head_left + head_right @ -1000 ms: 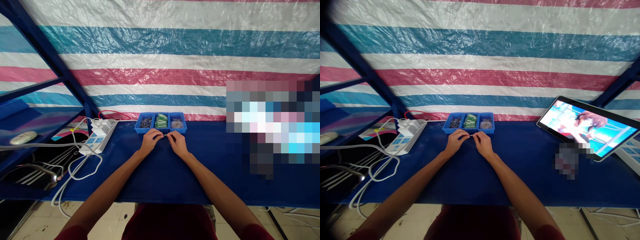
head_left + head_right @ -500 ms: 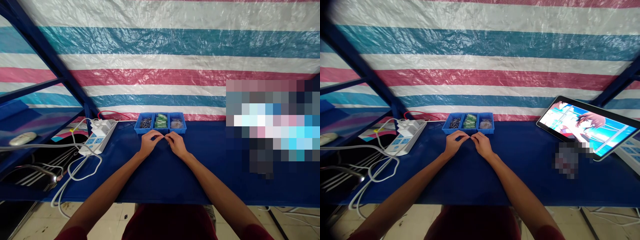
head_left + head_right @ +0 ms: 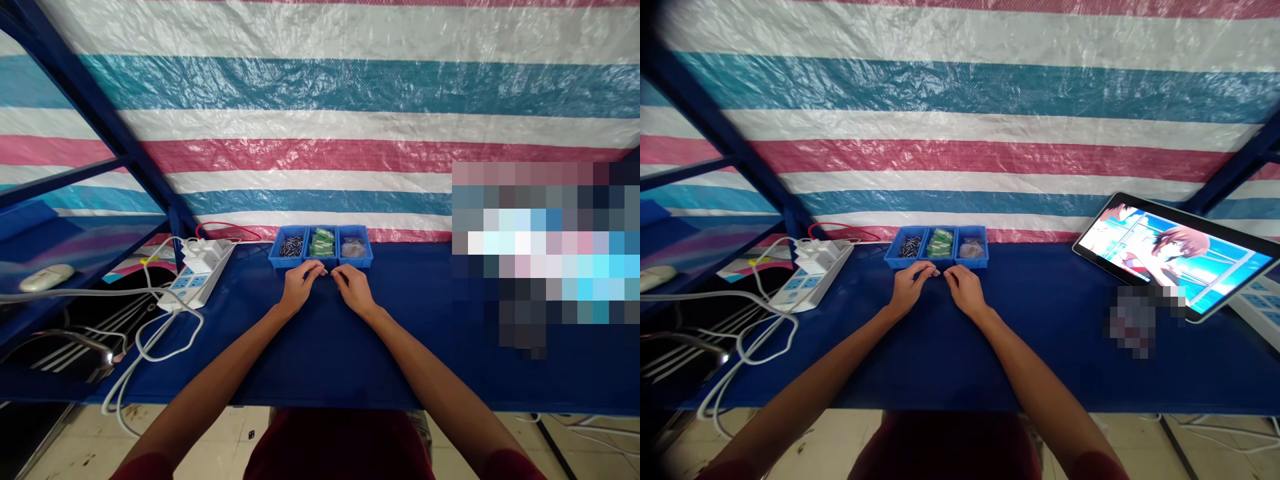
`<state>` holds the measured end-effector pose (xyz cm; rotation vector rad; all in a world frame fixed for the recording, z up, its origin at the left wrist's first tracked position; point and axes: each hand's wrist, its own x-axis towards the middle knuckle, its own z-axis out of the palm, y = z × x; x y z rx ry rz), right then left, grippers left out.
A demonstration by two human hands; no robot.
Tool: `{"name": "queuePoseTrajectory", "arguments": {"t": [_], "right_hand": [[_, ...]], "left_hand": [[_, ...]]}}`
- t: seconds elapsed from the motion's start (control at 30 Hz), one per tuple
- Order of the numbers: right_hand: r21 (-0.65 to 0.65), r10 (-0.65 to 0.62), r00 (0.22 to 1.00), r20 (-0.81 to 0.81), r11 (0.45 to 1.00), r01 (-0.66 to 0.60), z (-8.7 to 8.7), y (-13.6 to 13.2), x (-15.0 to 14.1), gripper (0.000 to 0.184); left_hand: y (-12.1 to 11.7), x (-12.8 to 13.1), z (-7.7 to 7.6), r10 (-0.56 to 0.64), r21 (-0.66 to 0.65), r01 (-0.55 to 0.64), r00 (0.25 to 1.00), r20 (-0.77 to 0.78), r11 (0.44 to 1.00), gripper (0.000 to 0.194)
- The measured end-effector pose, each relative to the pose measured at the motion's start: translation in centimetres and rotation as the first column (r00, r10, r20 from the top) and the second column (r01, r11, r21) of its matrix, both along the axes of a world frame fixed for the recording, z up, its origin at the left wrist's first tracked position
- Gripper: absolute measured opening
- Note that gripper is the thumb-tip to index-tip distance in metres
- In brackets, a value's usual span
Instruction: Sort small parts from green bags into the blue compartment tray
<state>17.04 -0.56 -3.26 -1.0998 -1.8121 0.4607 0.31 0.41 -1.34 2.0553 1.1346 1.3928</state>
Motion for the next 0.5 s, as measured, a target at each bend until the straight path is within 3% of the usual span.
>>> {"name": "queuePoseTrajectory", "arguments": {"t": [0.2,0.5], "right_hand": [[-0.002,-0.052,0.998,-0.020,0.999,0.052,-0.07,0.12,0.06,0.025],[-0.020,-0.048,0.998,-0.030,0.999,0.047,-0.04,0.06,0.02,0.028]], "left_hand": [[0.37,-0.10,-0.31,-0.053,-0.091,0.059,0.996,0.072,0.994,0.024],[0.45,-0.14,-0.32,-0.063,-0.085,0.063,0.998,0.006,0.994,0.025]]}}
